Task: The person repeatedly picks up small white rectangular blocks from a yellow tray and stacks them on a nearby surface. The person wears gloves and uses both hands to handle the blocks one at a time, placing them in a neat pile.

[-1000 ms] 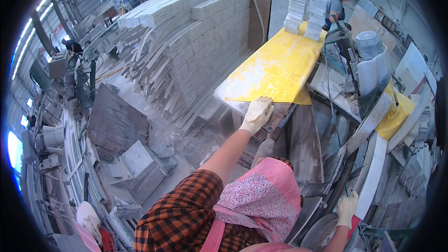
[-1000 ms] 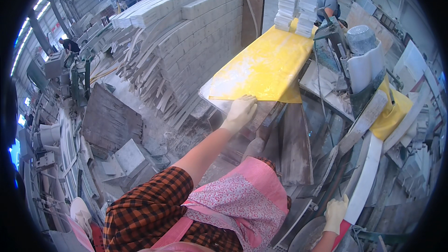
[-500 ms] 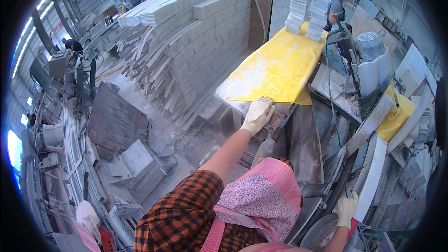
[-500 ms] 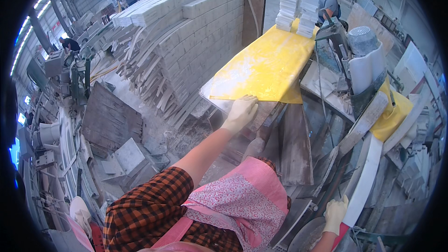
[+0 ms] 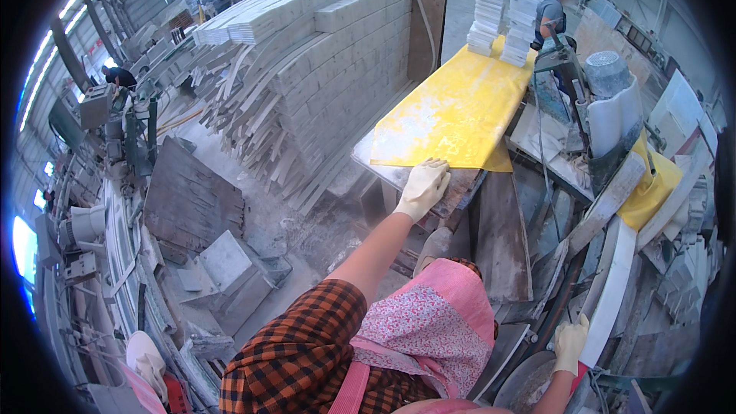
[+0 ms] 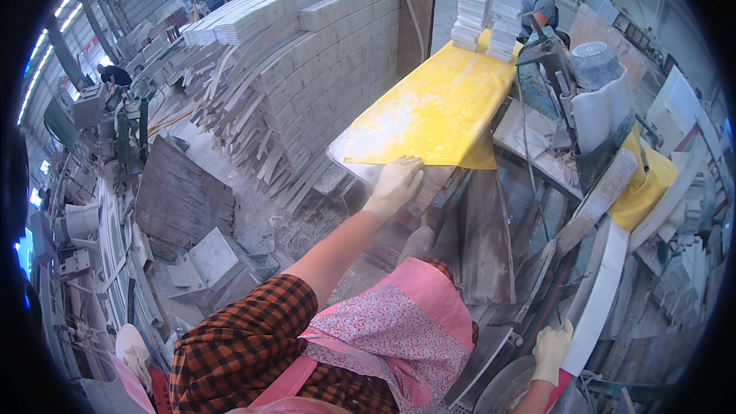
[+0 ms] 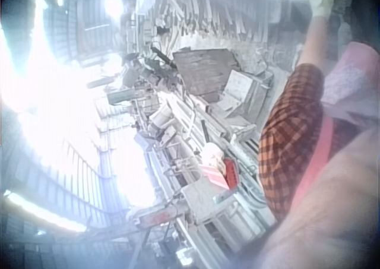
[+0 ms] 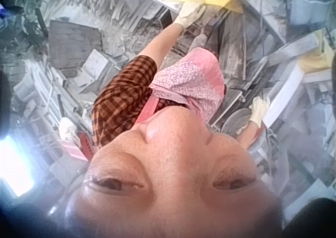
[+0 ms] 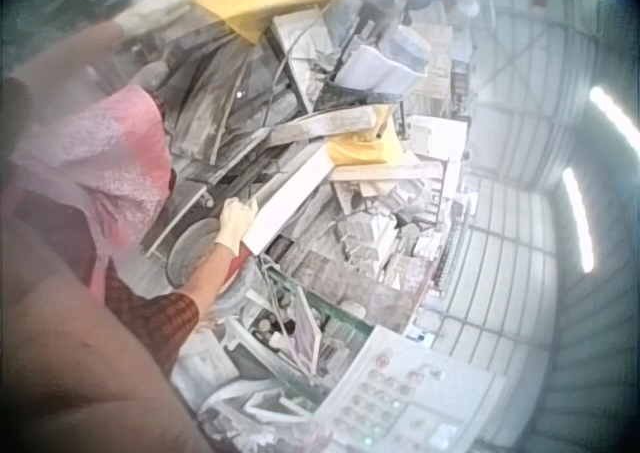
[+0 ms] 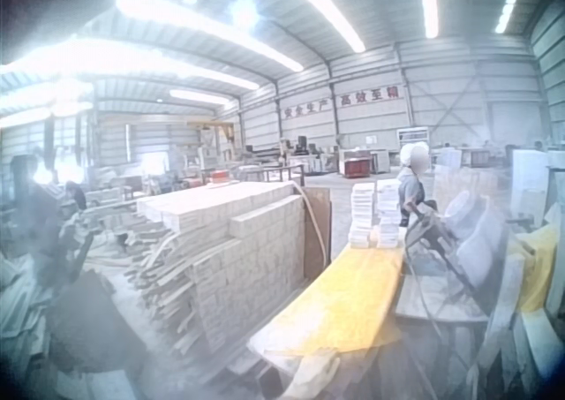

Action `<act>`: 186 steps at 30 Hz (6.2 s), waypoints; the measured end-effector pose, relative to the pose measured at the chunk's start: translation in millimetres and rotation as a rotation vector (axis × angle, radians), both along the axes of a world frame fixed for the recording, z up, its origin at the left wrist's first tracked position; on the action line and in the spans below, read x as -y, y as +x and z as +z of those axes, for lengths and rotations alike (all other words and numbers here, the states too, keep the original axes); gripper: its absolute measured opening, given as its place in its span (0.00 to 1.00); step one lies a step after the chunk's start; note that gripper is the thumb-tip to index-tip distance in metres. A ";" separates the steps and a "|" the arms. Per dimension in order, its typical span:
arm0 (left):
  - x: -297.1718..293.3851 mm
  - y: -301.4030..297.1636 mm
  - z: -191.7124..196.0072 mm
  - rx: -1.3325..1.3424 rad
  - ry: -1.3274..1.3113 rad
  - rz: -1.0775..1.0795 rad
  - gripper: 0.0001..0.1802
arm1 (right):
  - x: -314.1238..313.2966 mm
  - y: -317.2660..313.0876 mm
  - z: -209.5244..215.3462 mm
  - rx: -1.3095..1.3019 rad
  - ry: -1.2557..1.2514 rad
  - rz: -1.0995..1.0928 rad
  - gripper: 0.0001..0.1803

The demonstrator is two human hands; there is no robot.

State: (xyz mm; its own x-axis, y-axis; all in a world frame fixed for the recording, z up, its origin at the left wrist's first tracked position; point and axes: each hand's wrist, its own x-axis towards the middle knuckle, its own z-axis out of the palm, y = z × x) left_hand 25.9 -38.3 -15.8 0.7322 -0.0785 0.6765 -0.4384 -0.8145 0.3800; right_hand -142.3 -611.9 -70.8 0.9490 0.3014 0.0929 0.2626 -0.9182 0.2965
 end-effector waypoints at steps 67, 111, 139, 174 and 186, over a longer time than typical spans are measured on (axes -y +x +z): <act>-26.5 31.8 -40.2 -0.079 0.075 -0.016 0.18 | -29.0 -142.2 81.8 0.153 0.236 -0.595 0.45; -14.3 15.9 -22.4 -0.033 -0.029 -0.038 0.12 | 9.3 -13.8 131.7 -0.119 0.041 -0.823 0.19; -16.8 -4.2 -33.7 -0.675 -1.421 -0.224 0.36 | -481.5 168.8 127.8 -0.155 0.925 0.280 0.25; -13.8 -8.4 9.8 -0.518 -0.950 0.332 0.37 | -26.7 -15.4 30.4 -0.044 -0.047 -0.029 0.11; -44.8 20.2 -29.5 -0.474 -0.649 0.476 0.42 | -26.6 -15.0 30.6 -0.083 0.030 -0.044 0.09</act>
